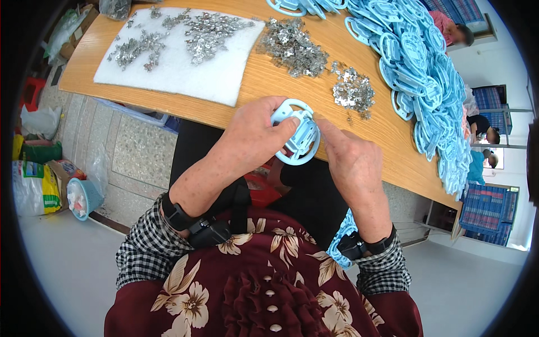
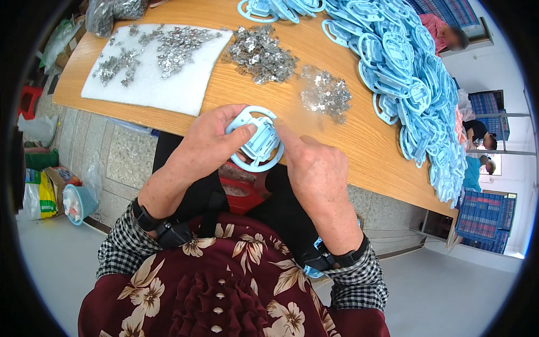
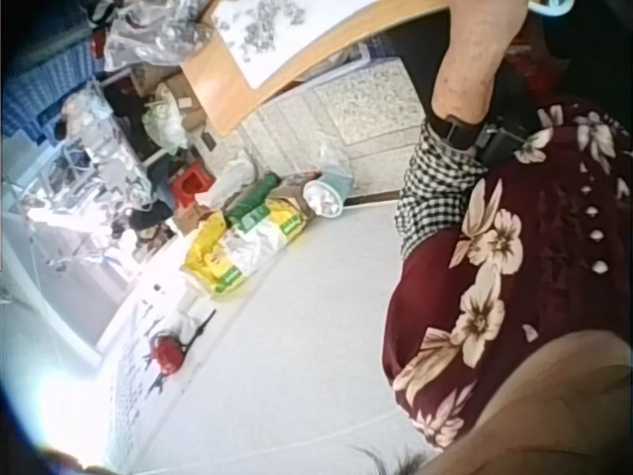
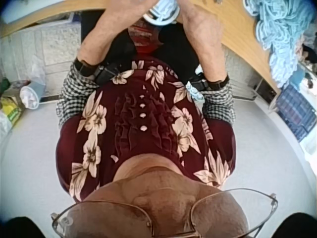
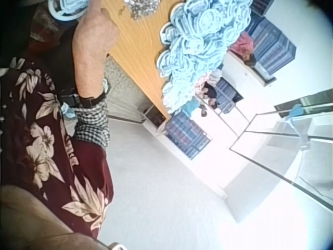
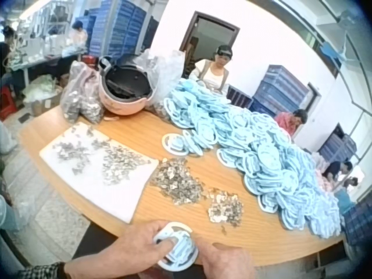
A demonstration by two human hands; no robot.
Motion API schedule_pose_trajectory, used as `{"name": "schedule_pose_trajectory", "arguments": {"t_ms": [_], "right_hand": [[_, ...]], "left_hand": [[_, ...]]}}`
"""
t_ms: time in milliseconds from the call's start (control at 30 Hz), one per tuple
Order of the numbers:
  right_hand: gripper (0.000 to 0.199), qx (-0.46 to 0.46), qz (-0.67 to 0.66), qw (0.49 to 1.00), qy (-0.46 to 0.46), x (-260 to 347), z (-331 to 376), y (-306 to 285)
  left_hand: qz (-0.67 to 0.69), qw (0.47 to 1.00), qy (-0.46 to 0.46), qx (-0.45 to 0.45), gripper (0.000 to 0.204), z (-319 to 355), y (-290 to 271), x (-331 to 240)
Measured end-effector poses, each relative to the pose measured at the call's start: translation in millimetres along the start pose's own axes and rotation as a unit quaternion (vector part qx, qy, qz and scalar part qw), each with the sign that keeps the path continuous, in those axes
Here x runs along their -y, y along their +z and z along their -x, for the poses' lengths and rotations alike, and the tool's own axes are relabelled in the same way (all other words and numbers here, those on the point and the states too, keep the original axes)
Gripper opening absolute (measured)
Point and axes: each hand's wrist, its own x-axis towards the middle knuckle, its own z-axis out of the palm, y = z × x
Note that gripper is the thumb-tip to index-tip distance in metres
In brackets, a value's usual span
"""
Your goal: Manually assemble small metal components onto a blue circular plastic base.
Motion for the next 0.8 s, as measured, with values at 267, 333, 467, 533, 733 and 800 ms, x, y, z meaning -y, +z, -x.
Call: {"name": "schedule_pose_trajectory", "arguments": {"t_ms": [267, 333, 467, 533, 733, 800], "right_hand": [[0.033, 0.108, 0.119, 0.979, -0.122, 6, -28, -31], [0.03, 0.134, 0.139, 0.969, -0.153, 11, -39, -39], [0.024, 0.205, 0.225, 0.934, -0.187, 24, -48, -42], [0.024, 0.177, 0.212, 0.942, -0.187, 20, -49, -38], [0.018, -0.001, 0.0, 0.995, -0.103, -25, -16, -6], [0.017, -0.043, -0.098, 0.994, 0.003, -29, 4, 8]], "left_hand": [[-0.046, 0.999, 0.017, -0.01, 0.029, 1, 2, -6], [-0.088, 0.996, -0.004, -0.013, 0.028, 2, 1, -10], [-0.042, 0.999, -0.013, -0.006, 0.026, 2, 1, -12], [-0.075, 0.996, 0.028, -0.045, 0.027, -1, 4, 2], [0.102, 0.994, 0.02, -0.027, 0.035, 3, 3, 5], [0.142, 0.99, 0.016, 0.001, 0.037, 8, 3, -5]]}}
